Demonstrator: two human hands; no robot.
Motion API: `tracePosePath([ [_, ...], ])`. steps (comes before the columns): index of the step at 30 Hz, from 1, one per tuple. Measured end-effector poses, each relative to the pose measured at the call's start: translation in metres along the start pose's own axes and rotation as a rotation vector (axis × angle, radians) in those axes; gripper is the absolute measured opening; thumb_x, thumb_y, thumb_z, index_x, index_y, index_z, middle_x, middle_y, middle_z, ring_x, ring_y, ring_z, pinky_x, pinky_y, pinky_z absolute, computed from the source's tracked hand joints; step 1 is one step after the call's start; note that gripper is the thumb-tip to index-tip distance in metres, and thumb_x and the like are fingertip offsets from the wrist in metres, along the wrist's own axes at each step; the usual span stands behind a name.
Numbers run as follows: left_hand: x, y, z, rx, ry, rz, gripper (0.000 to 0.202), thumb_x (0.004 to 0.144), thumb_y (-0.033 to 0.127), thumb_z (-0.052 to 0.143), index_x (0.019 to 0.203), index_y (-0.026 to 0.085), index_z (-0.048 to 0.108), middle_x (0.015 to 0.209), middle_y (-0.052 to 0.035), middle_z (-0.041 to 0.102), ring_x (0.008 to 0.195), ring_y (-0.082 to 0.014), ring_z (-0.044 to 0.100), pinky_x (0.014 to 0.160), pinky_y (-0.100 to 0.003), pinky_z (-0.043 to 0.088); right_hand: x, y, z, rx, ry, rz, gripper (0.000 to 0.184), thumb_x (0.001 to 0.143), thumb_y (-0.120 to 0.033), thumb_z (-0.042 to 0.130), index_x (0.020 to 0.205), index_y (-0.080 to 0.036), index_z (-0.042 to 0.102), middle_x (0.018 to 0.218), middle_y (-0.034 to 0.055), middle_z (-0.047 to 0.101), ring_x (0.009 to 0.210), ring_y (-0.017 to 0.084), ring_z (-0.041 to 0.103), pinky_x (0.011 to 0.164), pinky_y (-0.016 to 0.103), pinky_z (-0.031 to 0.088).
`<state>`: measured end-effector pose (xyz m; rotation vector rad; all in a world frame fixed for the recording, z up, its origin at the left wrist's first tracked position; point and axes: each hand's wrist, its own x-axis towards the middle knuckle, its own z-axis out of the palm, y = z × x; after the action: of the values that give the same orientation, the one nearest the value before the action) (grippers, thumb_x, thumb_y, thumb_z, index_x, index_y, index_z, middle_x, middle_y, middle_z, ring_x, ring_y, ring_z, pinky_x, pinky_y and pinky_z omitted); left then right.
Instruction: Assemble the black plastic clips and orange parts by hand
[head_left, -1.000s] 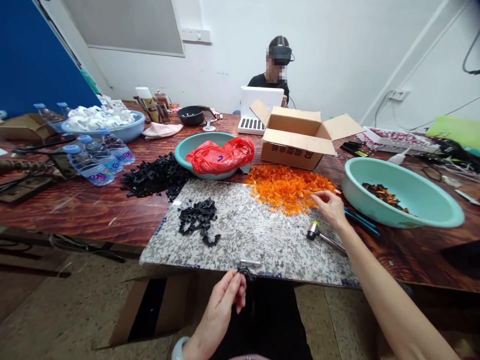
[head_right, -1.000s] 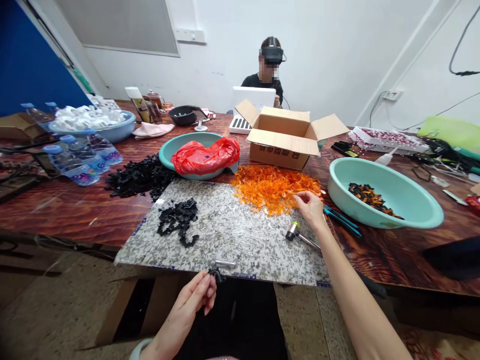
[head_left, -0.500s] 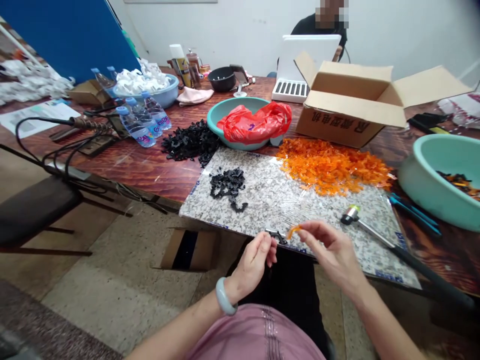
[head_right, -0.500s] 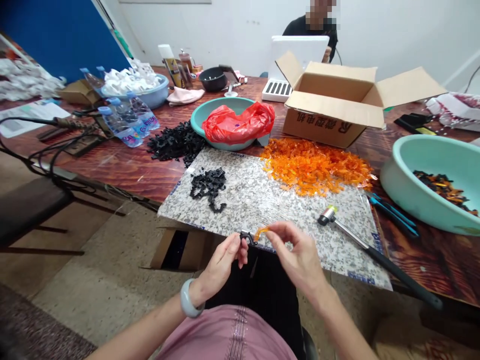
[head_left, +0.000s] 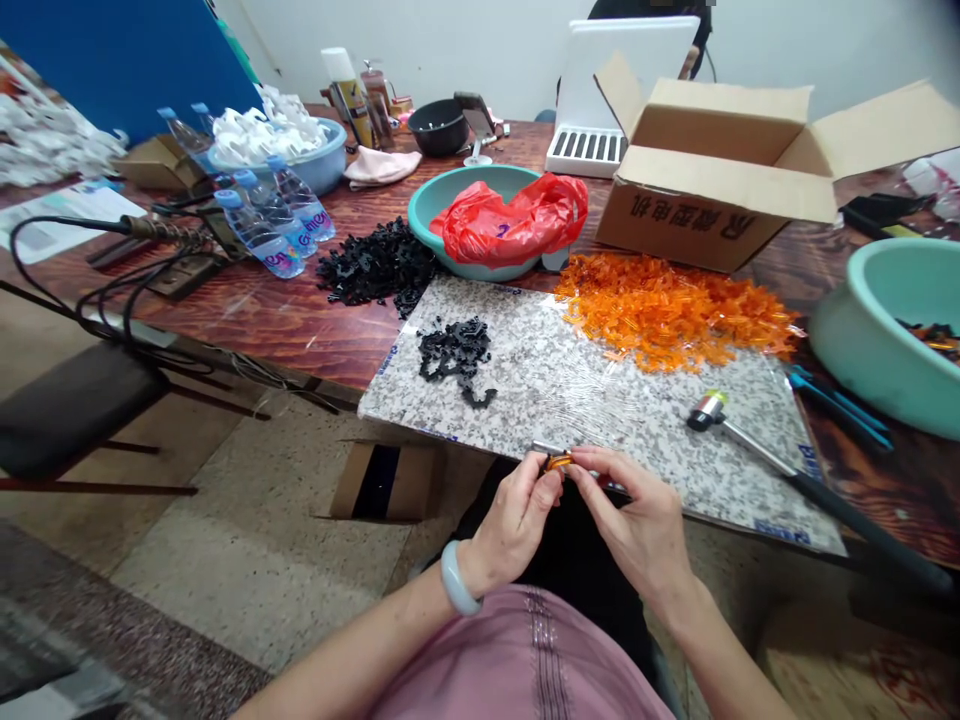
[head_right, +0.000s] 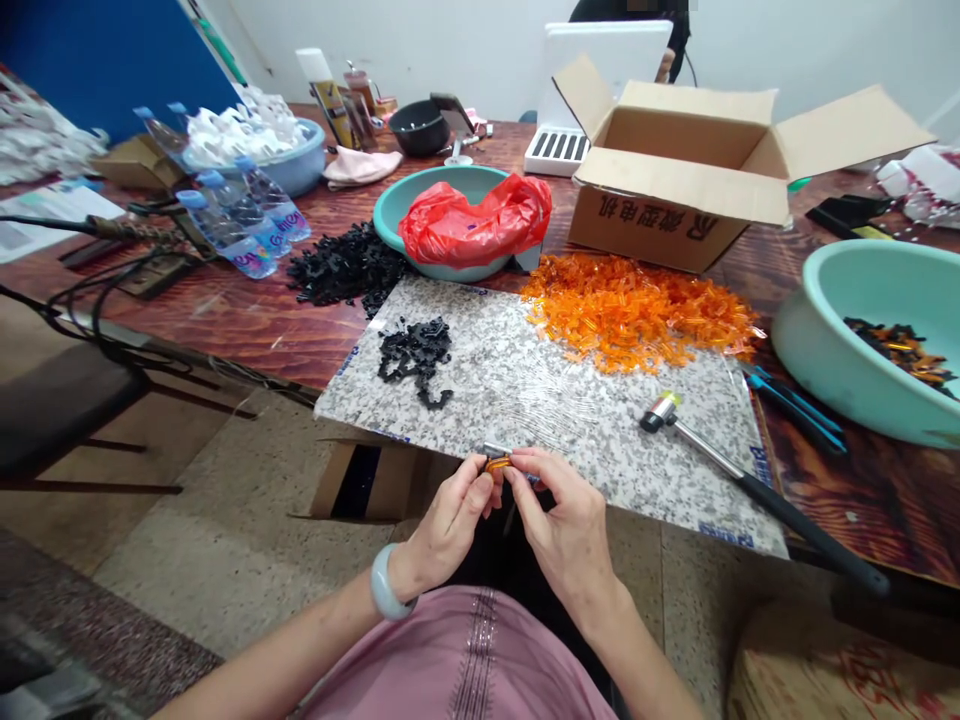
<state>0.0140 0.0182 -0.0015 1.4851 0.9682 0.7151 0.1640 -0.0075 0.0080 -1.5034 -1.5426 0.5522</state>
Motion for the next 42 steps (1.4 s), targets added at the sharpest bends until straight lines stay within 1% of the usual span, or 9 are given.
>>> tracePosePath([
  [6, -0.001, 0.000, -0.002, 0.104, -0.017, 0.046, 0.023, 0.096, 0.031, 0.032, 0.091, 0.017, 0.049, 0.080, -0.0030, 0.053, 0.074, -0.0146, 0.049, 0.071, -0.027, 0.040, -0.002, 0.001, 0.000, 0.016, -0.001, 0.024, 0.014, 0.086, -0.024, 0.056, 0.093, -0.021, 0.068, 0.099, 0.0058, 0.068, 0.090, 0.019, 0.065, 0.075, 0.029, 0.054],
  [11, -0.001, 0.000, -0.002, 0.159, -0.013, 0.089, 0.024, 0.096, 0.028, 0.029, 0.091, 0.016, 0.050, 0.083, -0.0044, 0.053, 0.076, -0.0150, 0.049, 0.072, -0.027, 0.041, -0.004, 0.000, 0.000, 0.026, -0.001, 0.033, 0.014, 0.085, -0.024, 0.057, 0.092, -0.020, 0.069, 0.098, 0.0057, 0.069, 0.090, 0.018, 0.065, 0.074, 0.028, 0.054],
  [17, -0.004, -0.001, -0.002, 0.147, -0.019, 0.086, 0.024, 0.097, 0.027, 0.028, 0.089, 0.016, 0.048, 0.079, -0.0028, 0.051, 0.074, -0.0140, 0.048, 0.071, -0.027, 0.040, -0.006, 0.001, 0.001, 0.039, -0.005, 0.043, 0.013, 0.084, -0.023, 0.059, 0.092, -0.020, 0.068, 0.099, 0.0062, 0.068, 0.090, 0.019, 0.064, 0.075, 0.029, 0.054],
  [22, -0.005, -0.001, -0.002, 0.131, -0.018, 0.080, 0.022, 0.097, 0.026, 0.029, 0.087, 0.016, 0.046, 0.077, -0.0017, 0.050, 0.072, -0.0131, 0.047, 0.069, -0.026, 0.039, -0.006, 0.000, -0.001, 0.092, -0.019, 0.066, 0.011, 0.083, -0.023, 0.062, 0.091, -0.020, 0.068, 0.098, 0.0049, 0.068, 0.090, 0.017, 0.063, 0.075, 0.027, 0.053],
  [25, -0.006, 0.000, -0.003, 0.128, -0.029, 0.090, 0.022, 0.097, 0.026, 0.029, 0.087, 0.017, 0.046, 0.077, -0.0011, 0.050, 0.071, -0.0124, 0.047, 0.068, -0.026, 0.038, -0.004, 0.000, -0.005, 0.164, -0.070, 0.135, 0.013, 0.082, -0.025, 0.063, 0.093, -0.021, 0.068, 0.097, 0.0036, 0.068, 0.087, 0.016, 0.064, 0.075, 0.027, 0.053],
  [27, -0.006, 0.000, -0.003, 0.138, -0.036, 0.097, 0.021, 0.097, 0.025, 0.029, 0.086, 0.017, 0.045, 0.076, -0.0008, 0.049, 0.070, -0.0121, 0.046, 0.067, -0.025, 0.038, -0.003, 0.001, -0.008, 0.223, -0.126, 0.199, 0.018, 0.081, -0.028, 0.065, 0.098, -0.022, 0.066, 0.096, 0.0028, 0.068, 0.084, 0.016, 0.064, 0.074, 0.027, 0.053],
  [30, -0.006, 0.000, -0.003, 0.151, -0.059, 0.109, 0.020, 0.096, 0.025, 0.030, 0.086, 0.017, 0.045, 0.075, -0.0005, 0.048, 0.068, -0.0120, 0.045, 0.066, -0.025, 0.038, -0.003, 0.004, -0.011, 0.313, -0.212, 0.263, 0.025, 0.081, -0.030, 0.066, 0.104, -0.024, 0.065, 0.099, 0.0025, 0.067, 0.086, 0.017, 0.064, 0.076, 0.028, 0.053],
  [35, -0.005, 0.001, -0.008, 0.174, -0.140, 0.154, 0.021, 0.096, 0.024, 0.028, 0.086, 0.016, 0.044, 0.076, -0.0016, 0.047, 0.069, -0.0126, 0.044, 0.066, -0.026, 0.038, -0.003, 0.008, -0.014, 0.448, -0.298, 0.296, 0.019, 0.082, -0.030, 0.064, 0.100, -0.025, 0.067, 0.100, 0.0018, 0.066, 0.088, 0.017, 0.064, 0.076, 0.026, 0.052],
  [42, -0.004, -0.001, -0.014, 0.240, -0.267, 0.246, 0.022, 0.096, 0.025, 0.027, 0.084, 0.017, 0.043, 0.078, -0.0022, 0.046, 0.071, -0.0132, 0.042, 0.067, -0.026, 0.039, -0.006, 0.004, -0.019, 0.427, -0.360, 0.314, 0.015, 0.083, -0.031, 0.064, 0.094, -0.022, 0.066, 0.090, 0.0017, 0.066, 0.080, 0.015, 0.062, 0.071, 0.024, 0.050],
])
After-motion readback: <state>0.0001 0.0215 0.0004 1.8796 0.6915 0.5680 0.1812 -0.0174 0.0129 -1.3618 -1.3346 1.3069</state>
